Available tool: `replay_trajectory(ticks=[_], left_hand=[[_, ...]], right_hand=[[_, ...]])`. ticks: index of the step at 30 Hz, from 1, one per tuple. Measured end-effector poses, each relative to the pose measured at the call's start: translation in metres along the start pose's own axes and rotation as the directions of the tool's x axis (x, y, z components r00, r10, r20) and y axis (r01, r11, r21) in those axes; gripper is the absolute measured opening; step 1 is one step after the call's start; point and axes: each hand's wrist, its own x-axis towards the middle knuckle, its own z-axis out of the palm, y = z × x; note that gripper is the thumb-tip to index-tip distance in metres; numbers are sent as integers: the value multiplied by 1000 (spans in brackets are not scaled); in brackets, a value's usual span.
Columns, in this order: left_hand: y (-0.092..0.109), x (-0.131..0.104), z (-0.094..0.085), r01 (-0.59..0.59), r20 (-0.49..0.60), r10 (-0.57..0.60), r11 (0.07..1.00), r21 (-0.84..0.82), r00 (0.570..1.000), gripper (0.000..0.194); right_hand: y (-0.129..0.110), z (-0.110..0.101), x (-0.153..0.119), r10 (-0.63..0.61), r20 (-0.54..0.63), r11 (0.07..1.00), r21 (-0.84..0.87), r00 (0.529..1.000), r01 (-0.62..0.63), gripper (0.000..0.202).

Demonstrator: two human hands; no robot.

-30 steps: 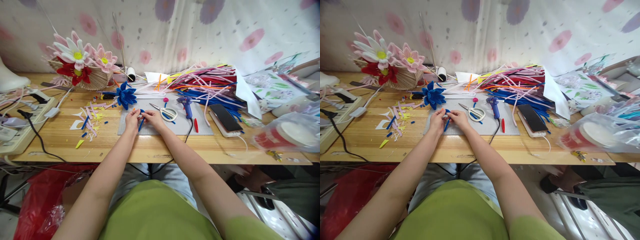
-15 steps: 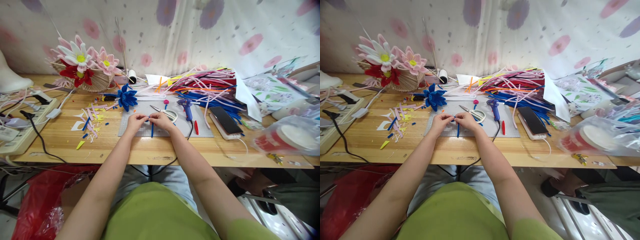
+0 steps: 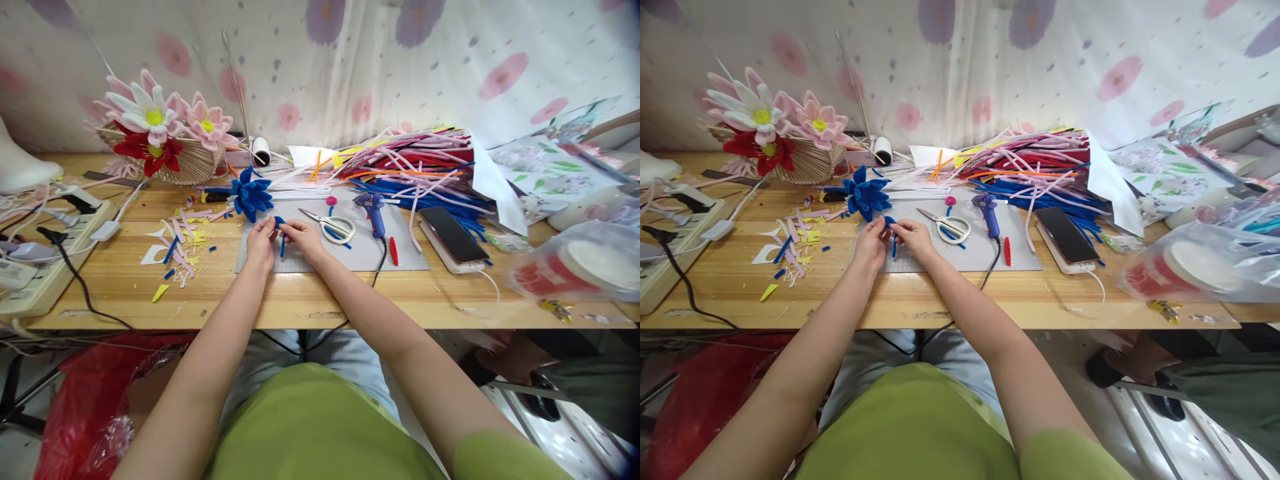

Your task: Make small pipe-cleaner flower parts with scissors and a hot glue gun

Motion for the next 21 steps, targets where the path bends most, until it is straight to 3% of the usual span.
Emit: replay_trajectory(ticks=[4, 7, 11, 15, 18, 21], left_hand=[[6, 3, -7, 93, 201, -115, 989, 115, 973, 27], [14, 5, -10, -2, 271, -100, 936, 352, 957, 31], [33, 10, -8, -299, 444, -48, 674, 675, 895, 26], [51, 17, 0, -427, 549, -186, 448, 786, 815, 16], [52, 19, 1, -430, 552, -197, 441, 788, 810, 14], [39, 16, 1, -361, 478, -51, 588, 724, 877, 14]], right_hand=[[-5, -11, -3, -31, 29, 999, -38, 999, 32, 31], [-11, -22, -6, 5, 92, 990, -139, 996, 8, 29], [-19, -32, -7, 46, 224, 968, -249, 973, 12, 26], [-23, -34, -6, 64, 273, 966, -257, 960, 8, 25], [-24, -35, -6, 79, 273, 973, -229, 959, -15, 25], [-25, -35, -6, 63, 235, 986, -167, 970, -24, 27]])
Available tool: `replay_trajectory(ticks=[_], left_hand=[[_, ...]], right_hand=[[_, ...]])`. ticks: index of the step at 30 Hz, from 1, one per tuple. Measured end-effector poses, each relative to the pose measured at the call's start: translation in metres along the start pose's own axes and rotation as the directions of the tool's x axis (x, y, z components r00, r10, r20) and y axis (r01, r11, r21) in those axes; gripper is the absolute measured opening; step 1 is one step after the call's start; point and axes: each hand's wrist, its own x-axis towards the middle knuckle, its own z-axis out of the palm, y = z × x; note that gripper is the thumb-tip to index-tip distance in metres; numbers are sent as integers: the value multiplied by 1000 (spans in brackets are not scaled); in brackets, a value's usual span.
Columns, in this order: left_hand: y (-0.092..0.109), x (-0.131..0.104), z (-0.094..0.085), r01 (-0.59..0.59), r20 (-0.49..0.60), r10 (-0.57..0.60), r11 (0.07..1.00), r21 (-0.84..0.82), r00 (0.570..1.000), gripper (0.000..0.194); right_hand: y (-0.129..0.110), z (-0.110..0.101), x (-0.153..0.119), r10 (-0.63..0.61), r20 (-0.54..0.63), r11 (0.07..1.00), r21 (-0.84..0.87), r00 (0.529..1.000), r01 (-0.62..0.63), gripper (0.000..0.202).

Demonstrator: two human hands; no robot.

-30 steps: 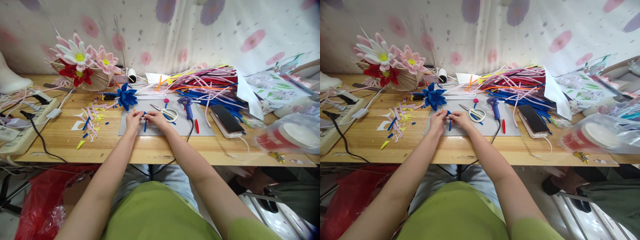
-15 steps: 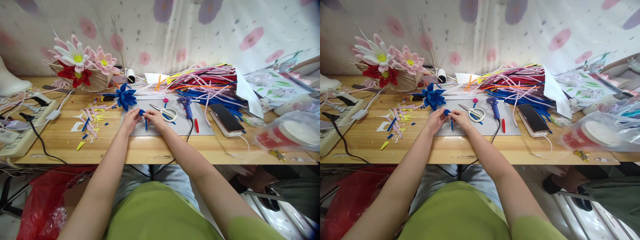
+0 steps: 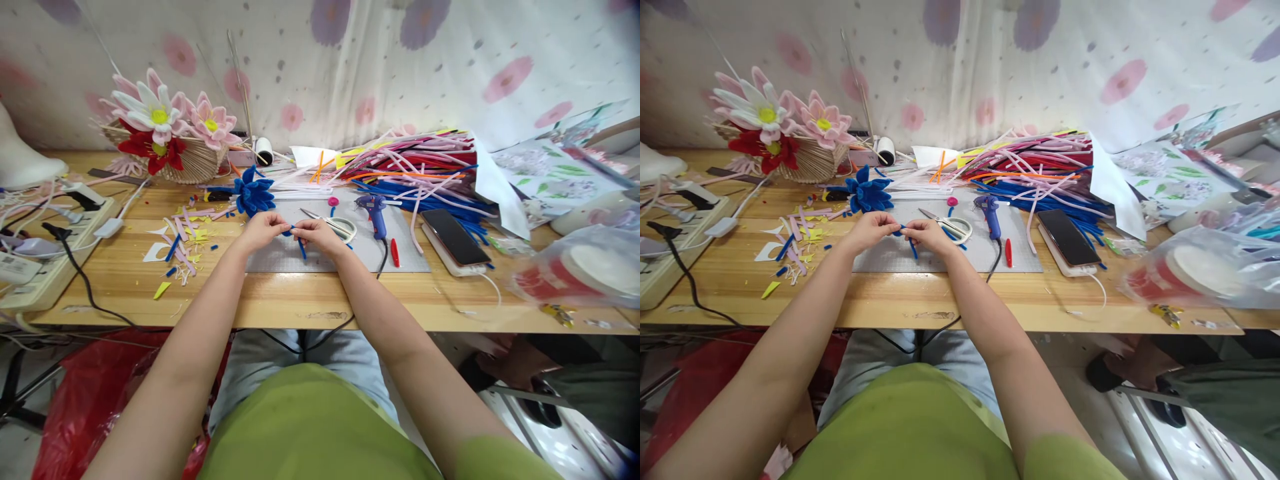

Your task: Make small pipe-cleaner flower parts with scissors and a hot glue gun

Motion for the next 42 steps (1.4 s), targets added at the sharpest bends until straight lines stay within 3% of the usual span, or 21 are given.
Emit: replay_trajectory(ticks=[3, 7, 10, 13, 15, 18, 20, 23, 27, 32, 35, 38, 42], left_hand=[[-6, -2, 20, -10, -231, -67, 949, -316, 971, 15], [-4, -3, 50, -4, -302, -288, 718, -696, 909, 20], [1, -3, 67, -66, -349, -384, 587, -807, 855, 22], [2, -5, 73, -88, -351, -406, 541, -836, 844, 23], [1, -8, 71, -56, -334, -388, 578, -814, 859, 24], [-3, -10, 59, 67, -262, -340, 715, -695, 903, 25], [-6, -10, 48, 116, -206, -258, 843, -525, 944, 23], [-9, -7, 30, 76, -112, -95, 984, -164, 989, 17], [-8, -6, 14, -30, -43, 41, 974, 226, 998, 9], [-2, -9, 9, -72, -4, 81, 909, 410, 997, 9], [-4, -10, 13, -123, -75, 175, 884, 450, 982, 15], [-11, -10, 23, -150, -177, 223, 924, 352, 959, 15], [-19, -8, 41, -49, -264, 38, 998, -34, 964, 15]], right_hand=[[1, 2, 2, 12, -38, 997, 71, 999, -10, 33], [7, 12, 6, 28, -149, 986, 165, 989, -3, 36], [12, 18, 9, -13, -272, 982, 178, 962, 64, 34], [13, 17, 10, -63, -368, 984, 130, 928, 119, 31], [12, 10, 9, -71, -368, 992, 73, 927, 105, 30], [8, -1, 6, -71, -272, 997, -33, 960, 65, 26], [7, -7, 4, -70, -176, 989, -138, 982, 46, 22], [7, -8, 2, -66, -90, 939, -342, 994, 32, 17], [7, -3, 0, -125, -94, 831, -554, 988, 53, 17], [1, 1, 0, -184, -18, 700, -704, 983, 118, 19], [1, -1, 3, -200, -47, 726, -678, 979, 116, 18], [4, -4, 6, -144, -114, 865, -497, 983, 69, 15], [2, -6, 4, -36, -136, 982, -189, 990, 9, 20]])
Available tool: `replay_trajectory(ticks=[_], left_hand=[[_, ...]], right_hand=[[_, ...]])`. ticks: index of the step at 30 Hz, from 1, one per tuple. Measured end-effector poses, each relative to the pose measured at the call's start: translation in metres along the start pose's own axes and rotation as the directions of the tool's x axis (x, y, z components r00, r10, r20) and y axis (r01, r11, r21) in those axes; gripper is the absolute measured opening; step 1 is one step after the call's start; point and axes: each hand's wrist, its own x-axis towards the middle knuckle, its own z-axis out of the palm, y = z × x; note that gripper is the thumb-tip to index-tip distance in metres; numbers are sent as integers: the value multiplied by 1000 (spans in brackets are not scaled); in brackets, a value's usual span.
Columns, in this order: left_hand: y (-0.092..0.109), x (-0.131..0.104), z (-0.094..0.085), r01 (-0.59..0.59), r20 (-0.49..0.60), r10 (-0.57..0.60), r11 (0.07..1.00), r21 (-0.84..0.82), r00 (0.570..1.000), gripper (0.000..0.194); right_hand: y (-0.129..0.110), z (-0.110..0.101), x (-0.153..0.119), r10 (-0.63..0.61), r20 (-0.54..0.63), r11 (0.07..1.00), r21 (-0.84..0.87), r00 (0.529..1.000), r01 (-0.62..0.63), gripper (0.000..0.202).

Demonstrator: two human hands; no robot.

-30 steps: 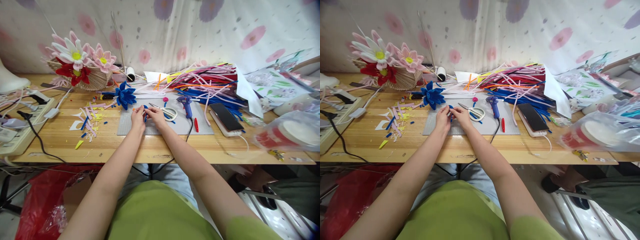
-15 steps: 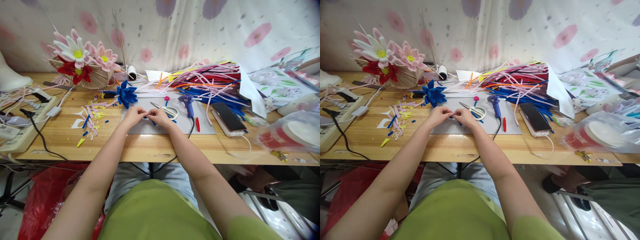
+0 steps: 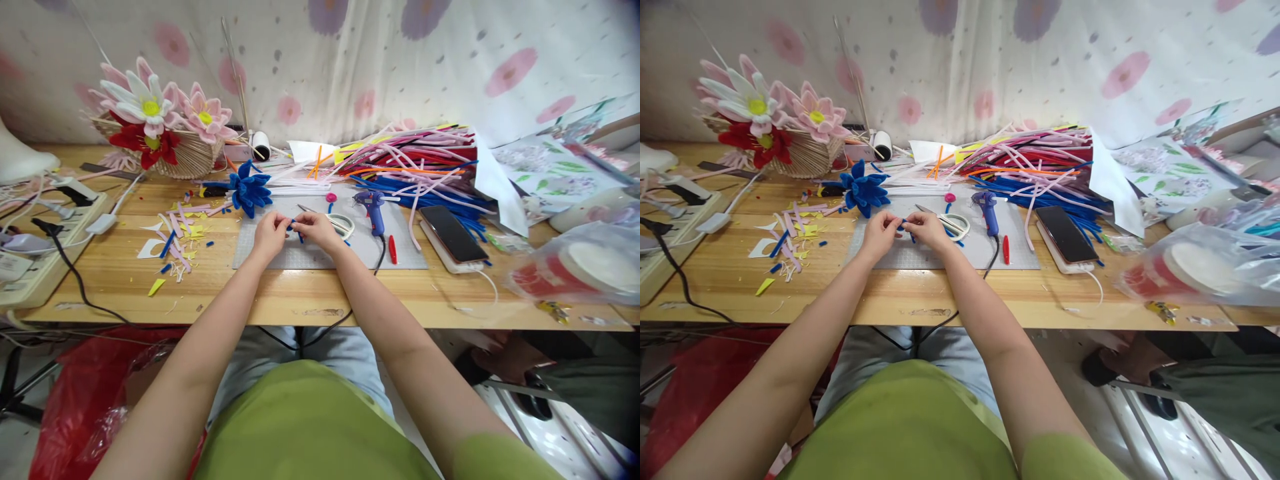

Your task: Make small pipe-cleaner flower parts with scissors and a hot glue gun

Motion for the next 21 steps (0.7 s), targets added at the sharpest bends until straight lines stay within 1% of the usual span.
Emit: replay_trajectory(ticks=[2, 5, 8, 10, 12, 13, 15, 18, 21], left_hand=[[0, -2, 8, 91, -54, -102, 978, -186, 993, 18], [5, -4, 16, 152, -136, -216, 915, -374, 967, 21], [7, -6, 19, 143, -187, -260, 866, -480, 947, 24], [7, -7, 16, 145, -158, -254, 853, -501, 954, 27], [5, -8, 12, 175, -86, -245, 857, -484, 966, 30], [4, -9, 8, 192, -48, -241, 863, -467, 969, 30], [2, -9, 1, 200, 7, -216, 888, -414, 976, 30], [-2, -9, -9, 146, 38, -141, 955, -257, 989, 30], [-8, -10, -15, 62, 60, -55, 992, -106, 997, 24]], right_hand=[[-2, 0, -2, 27, 12, 995, 101, 1000, -28, 26], [-3, 5, -3, 79, 39, 972, 220, 996, -86, 34], [0, 13, -1, 133, 17, 945, 300, 991, -132, 37], [3, 16, 1, 142, -38, 942, 311, 989, -123, 34], [4, 16, 2, 128, -79, 955, 278, 989, -102, 30], [4, 14, 1, 115, -79, 965, 245, 990, -92, 28], [2, 9, -2, 86, -35, 985, 151, 996, -80, 23], [1, 2, -7, 70, 62, 998, 5, 996, -70, 17], [4, -1, -9, 42, 103, 995, -92, 994, -32, 16]])
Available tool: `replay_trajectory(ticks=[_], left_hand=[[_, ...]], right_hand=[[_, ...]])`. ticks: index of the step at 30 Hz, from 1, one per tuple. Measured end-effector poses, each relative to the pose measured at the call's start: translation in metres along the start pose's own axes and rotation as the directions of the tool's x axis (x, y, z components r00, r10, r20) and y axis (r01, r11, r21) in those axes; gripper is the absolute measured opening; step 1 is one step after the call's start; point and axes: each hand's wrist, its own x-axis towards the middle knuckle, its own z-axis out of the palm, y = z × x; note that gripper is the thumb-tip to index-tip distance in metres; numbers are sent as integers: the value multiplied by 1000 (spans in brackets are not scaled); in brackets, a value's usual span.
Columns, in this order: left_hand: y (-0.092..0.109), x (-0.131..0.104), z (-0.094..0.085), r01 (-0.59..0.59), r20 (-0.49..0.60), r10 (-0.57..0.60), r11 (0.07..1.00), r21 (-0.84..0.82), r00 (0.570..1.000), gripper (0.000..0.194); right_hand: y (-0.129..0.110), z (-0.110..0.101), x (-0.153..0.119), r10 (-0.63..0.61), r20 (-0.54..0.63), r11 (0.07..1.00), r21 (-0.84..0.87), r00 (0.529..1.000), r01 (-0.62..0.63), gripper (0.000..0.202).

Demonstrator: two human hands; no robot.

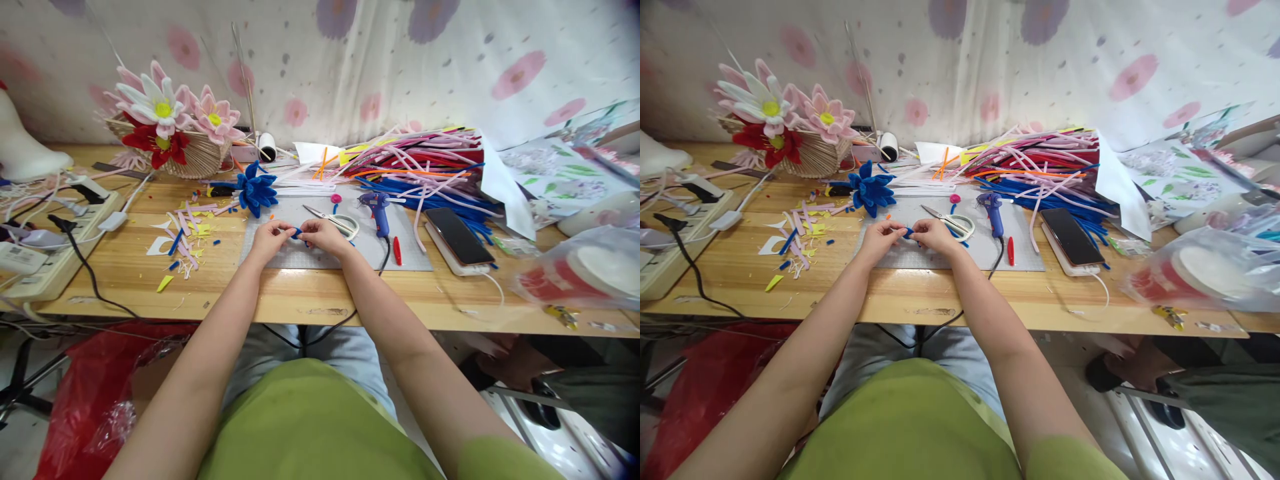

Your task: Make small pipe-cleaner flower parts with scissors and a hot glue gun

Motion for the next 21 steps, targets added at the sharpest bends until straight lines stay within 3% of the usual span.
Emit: replay_trajectory(ticks=[7, 12, 15, 18, 21], left_hand=[[-5, -1, 1, -58, -3, 58, 995, 83, 998, 17], [1, -2, 9, 76, -109, -95, 982, -173, 989, 19], [5, -2, 14, 98, -192, -161, 948, -301, 968, 21], [8, -3, 19, 93, -286, -208, 925, -369, 935, 23], [9, -2, 20, 106, -298, -236, 912, -396, 925, 25]], right_hand=[[6, 2, 1, -66, 11, 995, -69, 998, 67, 19], [-1, 15, 1, 3, -46, 989, 145, 999, 4, 23], [-5, 26, 4, 30, -104, 966, 258, 994, -2, 26], [-7, 35, 8, 34, -191, 968, 250, 981, 15, 29], [-9, 40, 9, 62, -235, 975, 222, 970, -8, 30]])
